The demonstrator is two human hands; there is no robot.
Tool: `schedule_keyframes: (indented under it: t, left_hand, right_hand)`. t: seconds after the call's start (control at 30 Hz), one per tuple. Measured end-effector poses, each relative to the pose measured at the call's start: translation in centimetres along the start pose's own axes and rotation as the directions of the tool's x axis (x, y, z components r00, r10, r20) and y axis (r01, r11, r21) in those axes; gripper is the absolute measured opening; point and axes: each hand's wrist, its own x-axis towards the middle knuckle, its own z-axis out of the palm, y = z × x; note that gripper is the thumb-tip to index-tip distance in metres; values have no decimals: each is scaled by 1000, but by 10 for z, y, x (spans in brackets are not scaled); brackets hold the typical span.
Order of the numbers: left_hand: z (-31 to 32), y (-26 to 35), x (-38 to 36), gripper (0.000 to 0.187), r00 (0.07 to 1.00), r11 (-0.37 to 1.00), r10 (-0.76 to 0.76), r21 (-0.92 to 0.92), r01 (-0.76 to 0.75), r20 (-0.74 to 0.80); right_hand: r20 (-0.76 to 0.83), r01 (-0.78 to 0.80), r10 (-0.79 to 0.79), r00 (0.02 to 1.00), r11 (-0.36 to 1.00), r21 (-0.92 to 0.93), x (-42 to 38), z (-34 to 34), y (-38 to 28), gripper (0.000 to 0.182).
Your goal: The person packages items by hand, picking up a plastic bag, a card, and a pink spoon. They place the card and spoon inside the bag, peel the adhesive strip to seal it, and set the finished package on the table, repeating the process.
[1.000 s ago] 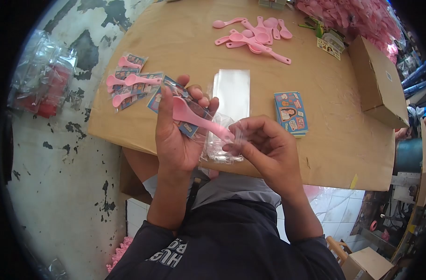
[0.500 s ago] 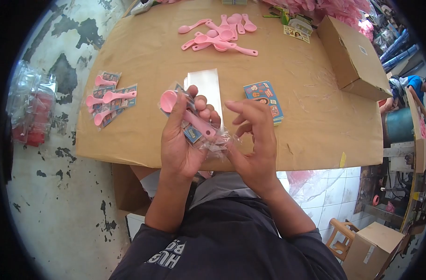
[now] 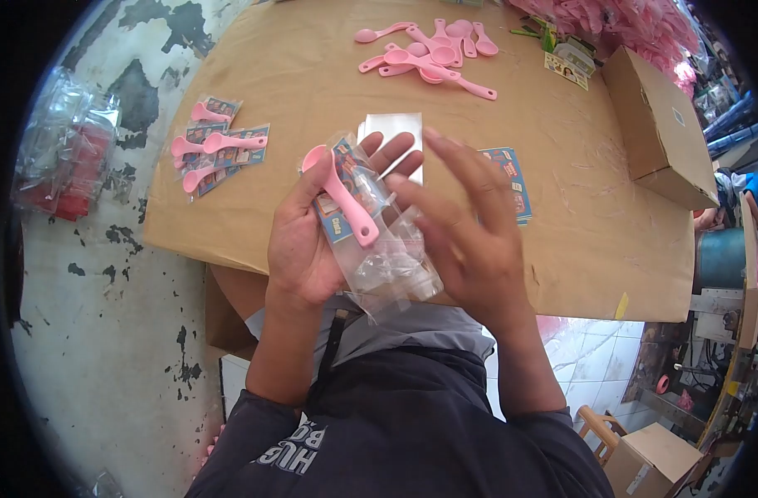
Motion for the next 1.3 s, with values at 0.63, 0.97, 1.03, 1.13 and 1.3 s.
schedule_keyframes:
  t: [0.63,0.97,1.03,1.13,1.3]
  left_hand:
    - [1,-5,-14,50,993,597,97,795,-106,59]
    - [6,-21,-16,46,974,455,208,872,-180,93]
    - [7,-24,-18,49,973,443,202,877,-189,108]
    - [12,-24,-23,52,978,409,183,897,-167,99]
    - [6,-27,-27,55,965,303,206,927,-221,162]
  right_hand:
    - [161,-352,313,936,812,466,1,0,-5,67]
    - [-255,-181,163,953,982,-47,3,-15,-3,40]
    - [-231,22,-90,969,959,-283,9,-16,-2,36]
    - [-227,13,-79,971,960,-280,15,-9,-8,32]
    - [-215,59,-131,968,949,-310,18,-1,-10,30]
